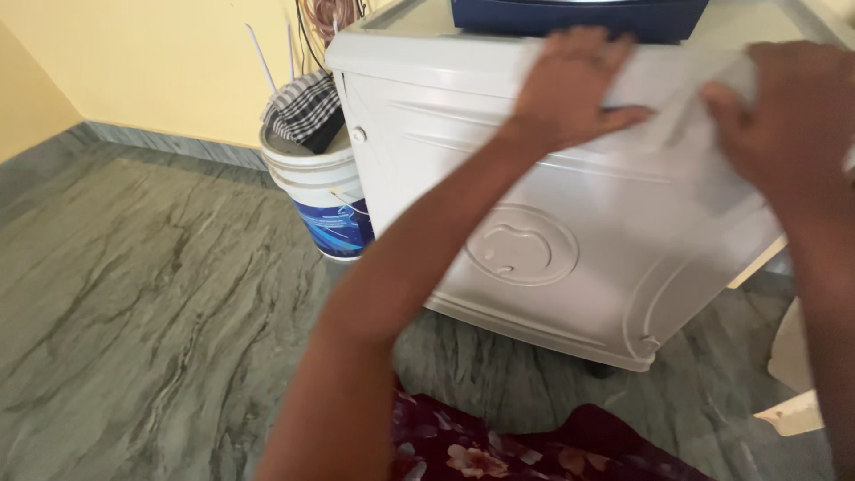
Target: The person wipes the front surface of a white chest freezer with a cloth. They repeatedly rub the lower panel and the central emblem area, then move to the top edge and sides, continuing to wipe the exterior.
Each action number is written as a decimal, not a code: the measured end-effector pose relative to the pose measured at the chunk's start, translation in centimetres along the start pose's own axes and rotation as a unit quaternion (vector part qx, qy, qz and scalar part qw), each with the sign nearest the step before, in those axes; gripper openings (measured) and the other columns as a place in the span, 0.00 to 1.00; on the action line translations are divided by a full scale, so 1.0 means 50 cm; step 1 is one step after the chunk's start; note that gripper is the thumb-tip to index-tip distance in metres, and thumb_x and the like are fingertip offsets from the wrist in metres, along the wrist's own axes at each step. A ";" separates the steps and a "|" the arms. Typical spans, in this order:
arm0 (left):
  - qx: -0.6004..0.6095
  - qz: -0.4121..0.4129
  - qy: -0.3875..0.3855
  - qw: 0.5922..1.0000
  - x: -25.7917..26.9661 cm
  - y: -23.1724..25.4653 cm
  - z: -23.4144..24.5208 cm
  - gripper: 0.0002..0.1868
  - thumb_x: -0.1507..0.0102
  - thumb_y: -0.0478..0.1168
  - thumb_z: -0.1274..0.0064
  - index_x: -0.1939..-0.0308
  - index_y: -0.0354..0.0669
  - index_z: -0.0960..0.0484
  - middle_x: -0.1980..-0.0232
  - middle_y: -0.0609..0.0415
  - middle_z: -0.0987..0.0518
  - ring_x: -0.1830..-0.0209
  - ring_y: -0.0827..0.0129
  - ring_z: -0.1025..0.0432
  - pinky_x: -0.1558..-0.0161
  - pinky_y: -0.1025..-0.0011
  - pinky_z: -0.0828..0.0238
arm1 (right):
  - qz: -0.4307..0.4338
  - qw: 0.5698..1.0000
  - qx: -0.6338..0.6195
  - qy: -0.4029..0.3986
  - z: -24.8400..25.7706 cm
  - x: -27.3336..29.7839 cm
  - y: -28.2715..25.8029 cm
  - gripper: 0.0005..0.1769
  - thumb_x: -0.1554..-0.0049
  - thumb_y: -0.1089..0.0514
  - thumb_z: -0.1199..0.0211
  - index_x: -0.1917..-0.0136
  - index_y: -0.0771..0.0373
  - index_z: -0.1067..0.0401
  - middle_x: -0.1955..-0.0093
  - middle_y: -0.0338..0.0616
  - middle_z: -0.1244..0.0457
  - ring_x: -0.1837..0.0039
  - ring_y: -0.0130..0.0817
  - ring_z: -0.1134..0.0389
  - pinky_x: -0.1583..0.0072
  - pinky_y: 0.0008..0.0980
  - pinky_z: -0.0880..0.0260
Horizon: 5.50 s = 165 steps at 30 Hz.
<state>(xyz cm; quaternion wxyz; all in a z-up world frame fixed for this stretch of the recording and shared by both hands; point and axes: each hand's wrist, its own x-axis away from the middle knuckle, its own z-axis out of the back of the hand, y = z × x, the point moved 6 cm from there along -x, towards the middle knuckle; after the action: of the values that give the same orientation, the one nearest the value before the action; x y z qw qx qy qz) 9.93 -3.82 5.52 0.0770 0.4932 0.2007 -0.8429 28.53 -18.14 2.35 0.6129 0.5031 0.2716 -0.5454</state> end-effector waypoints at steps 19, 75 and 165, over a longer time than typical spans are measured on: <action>0.023 0.033 0.072 0.997 0.060 -0.098 0.047 0.40 0.41 0.75 0.47 0.49 0.41 0.21 0.54 0.48 0.24 0.49 0.54 0.30 0.45 0.50 0.39 | -0.066 0.990 0.115 -0.050 -0.066 -0.057 -0.050 0.25 0.28 0.44 0.54 0.41 0.67 0.29 0.42 0.56 0.36 0.33 0.56 0.40 0.28 0.59 0.52; -0.139 -0.082 -0.075 0.984 0.281 -0.016 -0.109 0.59 0.38 0.73 0.44 0.13 0.64 0.60 0.11 0.55 0.63 0.10 0.57 0.69 0.17 0.40 0.81 | 0.188 0.948 0.229 -0.119 -0.110 0.072 -0.240 0.30 0.37 0.27 0.50 0.35 0.42 0.22 0.16 0.49 0.45 0.12 0.51 0.60 0.19 0.61 0.65; 0.079 -0.091 -0.161 0.980 0.352 0.400 -0.302 0.30 0.33 0.41 0.50 0.25 0.48 0.23 0.59 0.58 0.19 0.67 0.73 0.23 0.71 0.70 0.27 | -0.358 0.925 0.101 0.084 -0.171 0.547 -0.194 0.27 0.30 0.52 0.46 0.21 0.58 0.41 0.21 0.60 0.46 0.21 0.57 0.44 0.22 0.51 0.43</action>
<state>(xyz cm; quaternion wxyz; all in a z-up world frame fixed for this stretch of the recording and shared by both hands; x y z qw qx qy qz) 19.76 -14.50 -21.45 -0.0085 0.3354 0.1622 -0.9280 28.26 -20.18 -27.84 0.2982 0.4757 0.4278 -0.7084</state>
